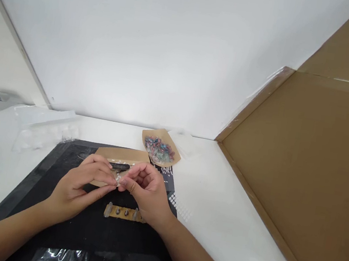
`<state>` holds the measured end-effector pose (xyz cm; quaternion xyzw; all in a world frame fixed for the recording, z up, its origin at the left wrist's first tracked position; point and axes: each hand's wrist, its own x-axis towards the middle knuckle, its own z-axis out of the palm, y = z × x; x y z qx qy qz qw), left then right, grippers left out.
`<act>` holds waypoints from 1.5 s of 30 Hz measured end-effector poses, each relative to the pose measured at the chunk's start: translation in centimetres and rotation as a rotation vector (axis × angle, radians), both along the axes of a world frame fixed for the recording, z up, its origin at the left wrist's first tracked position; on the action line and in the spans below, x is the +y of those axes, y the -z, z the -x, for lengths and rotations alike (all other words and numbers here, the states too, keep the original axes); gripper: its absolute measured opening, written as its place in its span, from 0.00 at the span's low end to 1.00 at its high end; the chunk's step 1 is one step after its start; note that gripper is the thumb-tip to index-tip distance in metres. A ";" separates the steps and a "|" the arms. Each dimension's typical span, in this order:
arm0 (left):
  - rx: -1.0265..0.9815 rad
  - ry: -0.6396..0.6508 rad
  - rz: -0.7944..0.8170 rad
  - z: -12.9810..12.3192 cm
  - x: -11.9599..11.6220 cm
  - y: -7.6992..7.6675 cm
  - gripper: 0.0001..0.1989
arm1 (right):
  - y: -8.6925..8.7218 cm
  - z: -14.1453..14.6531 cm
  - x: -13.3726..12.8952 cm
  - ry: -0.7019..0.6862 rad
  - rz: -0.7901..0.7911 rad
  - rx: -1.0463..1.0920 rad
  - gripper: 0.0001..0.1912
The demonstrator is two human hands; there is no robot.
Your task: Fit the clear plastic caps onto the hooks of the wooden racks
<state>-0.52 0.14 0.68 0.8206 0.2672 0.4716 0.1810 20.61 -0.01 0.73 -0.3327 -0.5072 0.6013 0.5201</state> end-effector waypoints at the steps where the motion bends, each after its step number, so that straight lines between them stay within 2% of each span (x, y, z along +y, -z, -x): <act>1: 0.012 -0.012 0.029 0.0 0.0 0.1 0.07 | 0.1 0.0 0.0 -0.005 0.000 0.000 0.17; 10: -0.007 -0.051 0.286 0.1 -0.4 0.2 0.04 | 0.0 -0.3 0.1 -0.055 -0.057 -0.044 0.16; 19: -0.160 -0.049 0.591 0.2 -0.4 0.4 0.11 | 0.7 -0.3 0.5 -0.037 -0.002 -0.091 0.21; 22: -0.203 -0.056 0.638 0.3 -0.4 0.3 0.11 | 0.9 -0.3 0.4 -0.062 0.006 -0.057 0.21; 25: -0.151 -0.094 0.570 0.3 -0.4 0.2 0.10 | 0.8 -0.3 0.1 -0.084 -0.046 -0.086 0.21; 29: -0.020 -0.114 0.394 0.0 -0.5 -0.1 0.07 | 0.7 -0.3 -0.3 -0.107 -0.119 -0.216 0.15; 33: 0.047 -0.111 0.342 -0.2 -0.5 0.0 0.06 | 0.8 -0.4 -0.1 -0.081 -0.193 -0.316 0.10; 38: 0.105 -0.081 0.284 0.0 0.0 0.2 0.05 | 0.7 -0.8 0.1 0.053 -0.578 -0.602 0.05; 40: 0.132 -0.066 0.241 0.2 0.1 0.1 0.06 | 0.6 -1.0 0.1 0.068 -0.674 -0.655 0.03; 45: 0.208 -0.095 0.111 0.4 0.2 0.0 0.05 | 0.6 -1.5 0.4 0.011 -0.656 -0.683 0.04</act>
